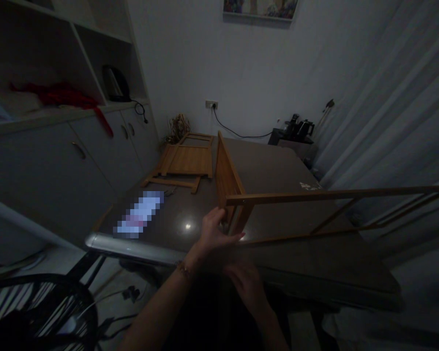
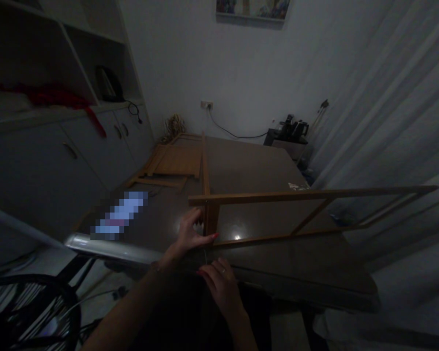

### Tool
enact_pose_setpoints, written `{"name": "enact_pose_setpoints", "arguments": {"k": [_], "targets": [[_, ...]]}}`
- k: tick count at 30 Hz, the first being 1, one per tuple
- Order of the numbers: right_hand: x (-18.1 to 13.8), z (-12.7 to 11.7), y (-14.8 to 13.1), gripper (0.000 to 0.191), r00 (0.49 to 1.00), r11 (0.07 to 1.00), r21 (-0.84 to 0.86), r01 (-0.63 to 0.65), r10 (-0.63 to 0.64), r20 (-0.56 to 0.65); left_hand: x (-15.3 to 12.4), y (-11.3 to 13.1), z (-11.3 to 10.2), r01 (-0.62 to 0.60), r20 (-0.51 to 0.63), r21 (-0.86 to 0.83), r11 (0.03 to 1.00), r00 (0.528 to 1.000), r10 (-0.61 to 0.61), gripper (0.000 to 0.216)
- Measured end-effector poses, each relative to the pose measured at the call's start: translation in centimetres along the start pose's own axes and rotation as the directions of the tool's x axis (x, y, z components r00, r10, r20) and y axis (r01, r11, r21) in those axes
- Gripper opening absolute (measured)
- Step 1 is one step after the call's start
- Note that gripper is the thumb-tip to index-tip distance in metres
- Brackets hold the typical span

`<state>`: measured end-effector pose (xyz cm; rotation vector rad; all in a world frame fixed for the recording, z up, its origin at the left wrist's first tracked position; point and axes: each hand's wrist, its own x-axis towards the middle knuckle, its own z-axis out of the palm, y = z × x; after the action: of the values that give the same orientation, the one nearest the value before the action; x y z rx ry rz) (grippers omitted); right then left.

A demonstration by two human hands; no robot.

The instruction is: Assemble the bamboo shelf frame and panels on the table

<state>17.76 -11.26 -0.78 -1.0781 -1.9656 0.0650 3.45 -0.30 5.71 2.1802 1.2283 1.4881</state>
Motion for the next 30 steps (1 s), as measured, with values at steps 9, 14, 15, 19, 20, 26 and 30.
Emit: {"name": "enact_pose_setpoints", "arguments": {"k": [9,14,15,19,20,26,30], "targets": [[0.6,-1.4,0.0,0.021,0.984,0.990,0.131,-0.050,0.026,0.175,-0.1,-0.2,0.0,-0.018,-0.004,0.018,1.000,1.000,0.018,0.053],[1.2,-2.8,-0.5,0.031,0.964,0.999,0.054,-0.007,-0.008,0.267,-0.1,-0.2,0.1,-0.018,0.000,0.009,1.000,1.000,0.018,0.051],[1.2,-2.9,-0.4,0.032,0.963,0.999,0.030,0.019,-0.027,0.269,-0.1,-0.2,0.1,-0.018,0.001,0.012,1.000,1.000,0.018,0.051],[0.8,-2.2,0.1,0.027,0.969,0.995,-0.018,0.100,-0.093,0.229,-0.1,-0.2,0.1,-0.020,0.001,0.018,1.000,1.000,0.019,0.051],[0.7,-1.9,0.2,0.024,0.974,0.994,-0.027,0.106,-0.098,0.205,-0.1,-0.2,0.1,-0.021,-0.003,0.019,1.000,1.000,0.021,0.052],[0.6,0.0,0.2,0.018,0.980,0.980,-0.061,0.191,-0.194,-0.040,-0.1,-0.2,0.1,-0.030,-0.007,0.015,0.999,1.000,0.030,0.053],[0.5,0.7,-0.2,0.016,0.995,0.996,0.062,0.068,-0.064,-0.071,-0.3,-0.4,0.2,-0.009,-0.005,0.019,1.000,1.000,0.009,0.051]]}}
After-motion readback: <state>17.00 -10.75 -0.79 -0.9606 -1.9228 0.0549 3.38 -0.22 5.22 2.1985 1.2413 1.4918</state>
